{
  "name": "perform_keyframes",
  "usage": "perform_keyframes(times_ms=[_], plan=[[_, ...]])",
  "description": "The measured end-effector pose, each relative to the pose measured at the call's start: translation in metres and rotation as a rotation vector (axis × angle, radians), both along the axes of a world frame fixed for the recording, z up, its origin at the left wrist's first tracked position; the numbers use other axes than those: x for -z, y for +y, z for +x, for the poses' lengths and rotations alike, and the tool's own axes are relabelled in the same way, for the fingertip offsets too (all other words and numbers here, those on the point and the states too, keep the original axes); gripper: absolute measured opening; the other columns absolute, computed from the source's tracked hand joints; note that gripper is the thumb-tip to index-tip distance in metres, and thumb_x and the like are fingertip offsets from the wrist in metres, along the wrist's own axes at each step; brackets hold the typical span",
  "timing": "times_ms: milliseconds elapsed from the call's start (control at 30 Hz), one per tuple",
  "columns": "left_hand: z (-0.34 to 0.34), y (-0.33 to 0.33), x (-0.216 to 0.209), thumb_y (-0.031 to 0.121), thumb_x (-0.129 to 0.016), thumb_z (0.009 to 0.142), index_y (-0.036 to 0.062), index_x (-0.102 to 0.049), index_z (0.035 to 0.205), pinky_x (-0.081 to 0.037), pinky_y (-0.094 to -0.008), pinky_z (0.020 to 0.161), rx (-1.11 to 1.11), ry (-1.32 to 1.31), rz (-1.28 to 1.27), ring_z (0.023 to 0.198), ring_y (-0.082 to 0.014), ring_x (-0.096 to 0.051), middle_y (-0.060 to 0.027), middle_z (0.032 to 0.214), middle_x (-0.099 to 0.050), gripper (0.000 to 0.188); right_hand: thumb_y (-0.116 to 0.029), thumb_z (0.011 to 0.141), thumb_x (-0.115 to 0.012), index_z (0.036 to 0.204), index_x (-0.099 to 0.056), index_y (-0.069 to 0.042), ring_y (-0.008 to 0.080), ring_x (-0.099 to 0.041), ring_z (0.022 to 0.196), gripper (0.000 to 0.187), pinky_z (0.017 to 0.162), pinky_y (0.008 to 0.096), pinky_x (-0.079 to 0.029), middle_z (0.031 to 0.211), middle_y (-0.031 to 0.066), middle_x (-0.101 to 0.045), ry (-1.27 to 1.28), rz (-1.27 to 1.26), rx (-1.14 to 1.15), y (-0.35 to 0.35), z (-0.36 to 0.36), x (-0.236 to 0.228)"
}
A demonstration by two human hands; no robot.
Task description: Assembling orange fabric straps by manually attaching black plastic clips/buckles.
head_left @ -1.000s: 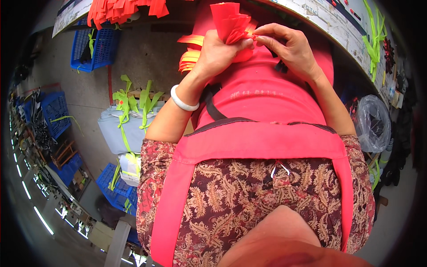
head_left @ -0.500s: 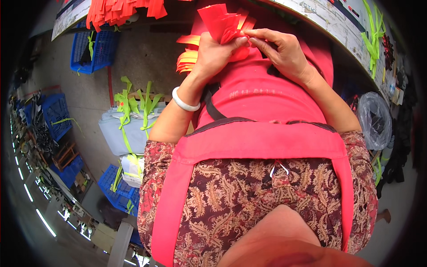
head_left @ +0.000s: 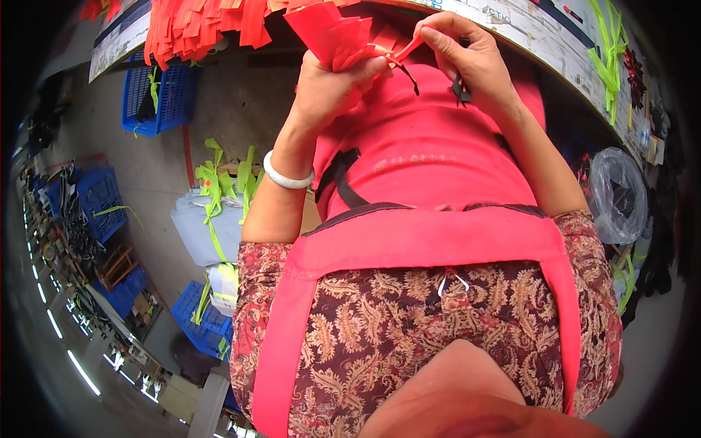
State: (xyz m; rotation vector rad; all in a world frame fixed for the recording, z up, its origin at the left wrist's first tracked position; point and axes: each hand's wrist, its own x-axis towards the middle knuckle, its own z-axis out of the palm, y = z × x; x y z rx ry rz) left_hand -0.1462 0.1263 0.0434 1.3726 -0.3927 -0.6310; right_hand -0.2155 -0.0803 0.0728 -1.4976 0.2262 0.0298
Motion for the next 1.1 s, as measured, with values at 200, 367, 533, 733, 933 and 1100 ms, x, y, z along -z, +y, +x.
perform_keyframes(times_ms=[200, 367, 533, 733, 933, 1100], plan=[[0.001, 0.000, 0.004, 0.005, -0.069, 0.083, -0.0009, -0.067, 0.096, -0.046, -0.0232, 0.057, -0.059, -0.188, 0.040, 0.064, -0.0103, -0.058, -0.0050, 0.079, -0.067, 0.014, -0.011, 0.088, -0.064, 0.094, -0.064, -0.002, 0.0000, -0.045, 0.061, 0.011, 0.056, 0.0174, -0.038, 0.084, -0.0040, -0.061, -0.331, -0.192, -0.530, 0.013, -0.009, 0.001], [0.003, 0.006, -0.010, 0.007, -0.071, 0.082, -0.0013, -0.066, 0.094, -0.046, -0.0247, 0.058, -0.019, 0.178, -0.078, 0.065, -0.0123, -0.058, -0.0060, 0.079, -0.065, 0.015, -0.021, 0.089, -0.065, 0.094, -0.066, -0.006, -0.0011, -0.035, 0.052, 0.016, 0.045, 0.0178, -0.027, 0.069, -0.0071, -0.053, 0.074, -0.008, -0.221, 0.005, -0.009, -0.014], [0.001, 0.018, -0.020, 0.003, -0.071, 0.080, -0.0020, -0.066, 0.091, -0.049, -0.0267, 0.055, 0.217, 0.199, -0.101, 0.061, -0.0142, -0.060, -0.0065, 0.072, -0.064, 0.013, -0.021, 0.090, -0.064, 0.097, -0.065, -0.005, -0.0005, -0.036, 0.052, 0.018, 0.046, 0.0178, -0.028, 0.068, -0.0065, -0.052, 0.145, 0.084, -0.069, 0.006, -0.008, -0.003], [0.002, 0.016, -0.011, 0.007, -0.069, 0.083, -0.0019, -0.064, 0.098, -0.049, -0.0266, 0.057, 0.057, 0.229, -0.110, 0.064, -0.0161, -0.062, -0.0085, 0.079, -0.065, 0.017, -0.018, 0.090, -0.064, 0.095, -0.067, -0.001, 0.0011, -0.049, 0.067, 0.019, 0.059, 0.0185, -0.040, 0.076, -0.0026, -0.061, -0.003, -0.086, -0.243, 0.016, -0.011, -0.018], [0.001, 0.014, -0.008, 0.010, -0.067, 0.086, -0.0027, -0.063, 0.100, -0.049, -0.0255, 0.056, 0.117, 0.251, -0.105, 0.063, -0.0148, -0.061, -0.0078, 0.078, -0.064, 0.019, -0.020, 0.087, -0.067, 0.093, -0.069, 0.000, 0.0040, -0.054, 0.074, 0.021, 0.069, 0.0204, -0.044, 0.080, 0.0001, -0.064, 0.065, -0.180, -0.238, 0.021, -0.013, -0.022], [0.001, 0.015, -0.010, 0.009, -0.067, 0.085, -0.0026, -0.063, 0.100, -0.048, -0.0251, 0.056, 0.117, 0.276, -0.133, 0.063, -0.0141, -0.061, -0.0074, 0.077, -0.064, 0.019, -0.021, 0.087, -0.067, 0.092, -0.069, 0.000, 0.0042, -0.054, 0.074, 0.021, 0.068, 0.0209, -0.044, 0.078, 0.0003, -0.064, 0.130, -0.204, -0.223, 0.022, -0.011, -0.025]])
